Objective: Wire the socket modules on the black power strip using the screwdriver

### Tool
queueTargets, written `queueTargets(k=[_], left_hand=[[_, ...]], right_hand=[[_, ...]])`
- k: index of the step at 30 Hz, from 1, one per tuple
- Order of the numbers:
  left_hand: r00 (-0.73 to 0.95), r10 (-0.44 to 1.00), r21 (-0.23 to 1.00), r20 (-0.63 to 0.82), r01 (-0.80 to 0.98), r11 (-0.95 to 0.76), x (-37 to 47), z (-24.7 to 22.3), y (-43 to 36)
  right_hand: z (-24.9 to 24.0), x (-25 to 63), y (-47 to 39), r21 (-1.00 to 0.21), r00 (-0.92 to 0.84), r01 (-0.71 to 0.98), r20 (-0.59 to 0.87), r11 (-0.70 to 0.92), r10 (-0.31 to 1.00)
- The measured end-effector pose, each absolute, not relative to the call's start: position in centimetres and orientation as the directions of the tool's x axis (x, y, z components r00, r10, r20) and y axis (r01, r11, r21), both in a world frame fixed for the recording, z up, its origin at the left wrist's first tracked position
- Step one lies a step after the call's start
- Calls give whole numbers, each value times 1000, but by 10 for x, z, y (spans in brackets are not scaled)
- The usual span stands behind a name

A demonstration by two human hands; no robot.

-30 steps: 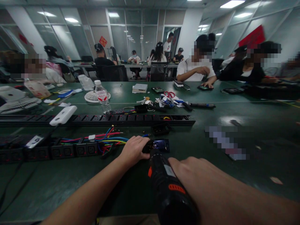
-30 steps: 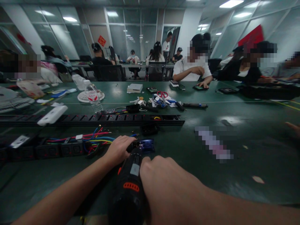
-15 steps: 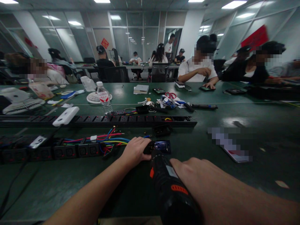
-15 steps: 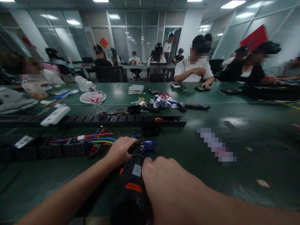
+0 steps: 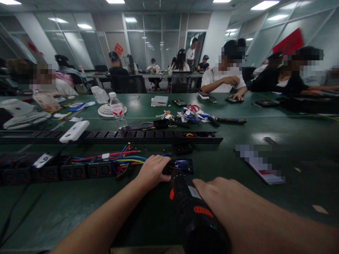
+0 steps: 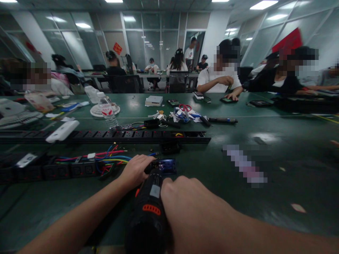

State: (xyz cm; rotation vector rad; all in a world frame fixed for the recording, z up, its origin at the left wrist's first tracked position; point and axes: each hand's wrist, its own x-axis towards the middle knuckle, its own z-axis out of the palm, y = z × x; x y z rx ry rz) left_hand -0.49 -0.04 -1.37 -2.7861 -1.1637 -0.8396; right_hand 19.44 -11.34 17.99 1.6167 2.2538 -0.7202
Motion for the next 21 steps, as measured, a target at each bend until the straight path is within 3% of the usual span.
queueTargets(k=[3, 11, 17, 21], left_hand=[[581, 660, 199, 476, 660, -724, -4, -14, 0], [577, 654, 193, 489, 659, -727, -3, -13, -1], [580, 655, 193, 485, 660, -726, -3, -11, -1], [578, 667, 200, 470, 666, -719, -3, -11, 0]], right_hand=[[188, 189, -113, -235, -322, 945, -546, 228, 773], [183, 191, -113, -238, -374, 927, -525, 290, 764], [181, 194, -112, -226, -381, 924, -488, 308, 785], [172, 196, -114, -285, -402, 908, -379, 308, 834]])
